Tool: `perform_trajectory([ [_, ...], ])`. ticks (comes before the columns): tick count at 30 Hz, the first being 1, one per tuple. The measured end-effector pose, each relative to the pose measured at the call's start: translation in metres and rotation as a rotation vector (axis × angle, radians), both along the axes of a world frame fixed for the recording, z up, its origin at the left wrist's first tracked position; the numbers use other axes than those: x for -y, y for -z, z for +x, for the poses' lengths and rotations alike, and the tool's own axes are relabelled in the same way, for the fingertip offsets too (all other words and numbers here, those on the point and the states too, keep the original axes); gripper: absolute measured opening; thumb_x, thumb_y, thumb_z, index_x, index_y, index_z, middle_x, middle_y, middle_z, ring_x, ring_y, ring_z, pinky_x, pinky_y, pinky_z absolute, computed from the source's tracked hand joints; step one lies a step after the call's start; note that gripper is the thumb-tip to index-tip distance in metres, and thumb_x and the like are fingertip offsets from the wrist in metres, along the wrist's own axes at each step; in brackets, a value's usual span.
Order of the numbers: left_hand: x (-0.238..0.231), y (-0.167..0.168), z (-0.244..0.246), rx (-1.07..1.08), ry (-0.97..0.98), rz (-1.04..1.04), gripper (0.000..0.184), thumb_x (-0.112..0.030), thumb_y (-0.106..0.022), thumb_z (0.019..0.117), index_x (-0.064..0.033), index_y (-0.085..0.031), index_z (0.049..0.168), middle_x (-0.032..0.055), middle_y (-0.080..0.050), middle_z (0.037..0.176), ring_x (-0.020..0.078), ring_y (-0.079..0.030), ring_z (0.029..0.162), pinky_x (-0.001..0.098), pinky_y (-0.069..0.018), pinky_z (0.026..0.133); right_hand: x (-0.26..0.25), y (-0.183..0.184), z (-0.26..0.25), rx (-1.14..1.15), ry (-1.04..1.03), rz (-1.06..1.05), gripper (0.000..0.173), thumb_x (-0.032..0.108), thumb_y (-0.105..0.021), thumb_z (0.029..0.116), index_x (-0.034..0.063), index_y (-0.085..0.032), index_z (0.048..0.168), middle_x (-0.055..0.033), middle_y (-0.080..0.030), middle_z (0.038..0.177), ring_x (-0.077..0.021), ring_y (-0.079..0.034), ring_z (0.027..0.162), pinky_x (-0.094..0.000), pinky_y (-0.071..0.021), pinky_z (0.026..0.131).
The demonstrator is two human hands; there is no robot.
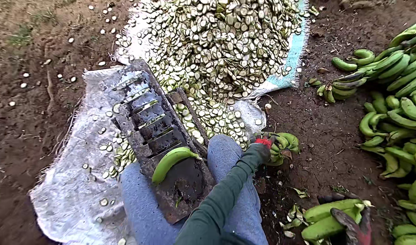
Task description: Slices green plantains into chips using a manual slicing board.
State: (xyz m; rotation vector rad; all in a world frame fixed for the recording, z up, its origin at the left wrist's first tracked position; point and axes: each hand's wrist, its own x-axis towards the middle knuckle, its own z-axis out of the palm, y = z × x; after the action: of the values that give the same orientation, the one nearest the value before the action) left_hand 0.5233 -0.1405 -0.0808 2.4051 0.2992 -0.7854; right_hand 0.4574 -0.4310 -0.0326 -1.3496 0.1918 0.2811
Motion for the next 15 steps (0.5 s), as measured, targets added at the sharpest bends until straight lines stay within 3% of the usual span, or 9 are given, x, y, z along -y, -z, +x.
perform_trajectory([
  [1,-0.017,-0.007,-0.023,0.238,-0.044,0.138,0.080,-0.035,-0.079,0.0863,-0.0198,-0.041,0.156,0.0130,-0.036,0.163,0.0385,-0.027,0.152,0.0628,-0.0167,0.122,-0.017,0.001,0.001,0.043,-0.013,0.074,0.075,0.003,-0.069,0.0746,0.0140,-0.036,0.141,0.0001,-0.068,0.115,-0.0202,-0.072,0.100,-0.0432,-0.0625,0.090],
  [4,-0.083,-0.072,-0.113,0.594,-0.165,0.497,0.094,-0.044,-0.084,0.0758,-0.0262,-0.041,0.157,0.0146,-0.034,0.164,0.0425,-0.020,0.154,0.0663,-0.0071,0.123,-0.102,-0.009,-0.005,0.193,-0.168,0.279,0.086,0.022,-0.086,0.0729,0.0092,-0.039,0.144,-0.0053,-0.070,0.118,-0.0231,-0.072,0.100,-0.0440,-0.0628,0.088],
  [6,-0.115,-0.105,-0.186,0.380,-0.368,0.630,0.105,-0.049,-0.087,0.0706,-0.0253,-0.036,0.160,0.0210,-0.025,0.166,0.0471,-0.015,0.154,0.0686,-0.0103,0.121,-0.165,-0.022,-0.014,0.195,-0.295,0.448,0.092,0.022,-0.086,0.0749,0.0044,-0.032,0.148,-0.0141,-0.067,0.122,-0.0290,-0.072,0.100,-0.0488,-0.0623,0.088],
  [7,-0.126,-0.114,-0.216,0.188,-0.463,0.613,0.112,-0.042,-0.089,0.0707,-0.0214,-0.028,0.162,0.0260,-0.022,0.165,0.0504,-0.016,0.152,0.0703,-0.0179,0.118,-0.195,-0.028,-0.019,0.172,-0.347,0.509,0.091,0.019,-0.084,0.0758,0.0050,-0.030,0.148,-0.0168,-0.066,0.123,-0.0319,-0.072,0.099,-0.0511,-0.0626,0.087],
  [8,-0.136,-0.118,-0.238,0.048,-0.536,0.562,0.112,-0.034,-0.089,0.0747,-0.0174,-0.023,0.163,0.0283,-0.019,0.165,0.0511,-0.015,0.152,0.0699,-0.0193,0.117,-0.223,-0.036,-0.025,0.147,-0.396,0.543,0.091,0.017,-0.081,0.0765,0.0067,-0.029,0.150,-0.0183,-0.065,0.125,-0.0340,-0.073,0.099,-0.0531,-0.0628,0.086],
  [11,-0.145,-0.111,-0.292,0.113,-0.696,0.478,0.074,-0.021,-0.075,0.0894,-0.0069,-0.043,0.154,0.0311,-0.042,0.153,0.0506,-0.037,0.143,0.0653,-0.0262,0.116,-0.287,-0.057,-0.047,0.119,-0.528,0.516,0.089,0.010,-0.073,0.0770,0.0100,-0.028,0.154,-0.0176,-0.064,0.131,-0.0338,-0.073,0.098,-0.0535,-0.0632,0.086],
  [12,-0.142,-0.106,-0.309,0.240,-0.806,0.455,0.066,-0.020,-0.072,0.0914,-0.0032,-0.047,0.150,0.0320,-0.047,0.148,0.0498,-0.042,0.139,0.0627,-0.0296,0.116,-0.299,-0.058,-0.055,0.153,-0.562,0.451,0.089,0.009,-0.071,0.0768,0.0095,-0.028,0.155,-0.0164,-0.064,0.130,-0.0314,-0.073,0.097,-0.0509,-0.0639,0.084],
  [14,-0.137,-0.086,-0.342,0.686,-1.153,0.403,0.058,-0.018,-0.073,0.0887,0.0078,-0.055,0.138,0.0317,-0.059,0.134,0.0437,-0.059,0.125,0.0554,-0.0455,0.108,-0.310,-0.049,-0.077,0.313,-0.617,0.243,0.093,0.011,-0.075,0.0750,0.0030,-0.028,0.155,-0.0150,-0.064,0.127,-0.0239,-0.072,0.096,-0.0413,-0.0639,0.081],
  [15,-0.136,-0.081,-0.355,0.857,-1.351,0.331,0.059,-0.017,-0.073,0.0890,0.0107,-0.053,0.137,0.0304,-0.062,0.129,0.0380,-0.064,0.118,0.0504,-0.0505,0.104,-0.310,-0.039,-0.092,0.429,-0.637,0.127,0.093,0.012,-0.076,0.0741,-0.0029,-0.029,0.153,-0.0154,-0.062,0.127,-0.0194,-0.070,0.096,-0.0357,-0.0629,0.082],
])
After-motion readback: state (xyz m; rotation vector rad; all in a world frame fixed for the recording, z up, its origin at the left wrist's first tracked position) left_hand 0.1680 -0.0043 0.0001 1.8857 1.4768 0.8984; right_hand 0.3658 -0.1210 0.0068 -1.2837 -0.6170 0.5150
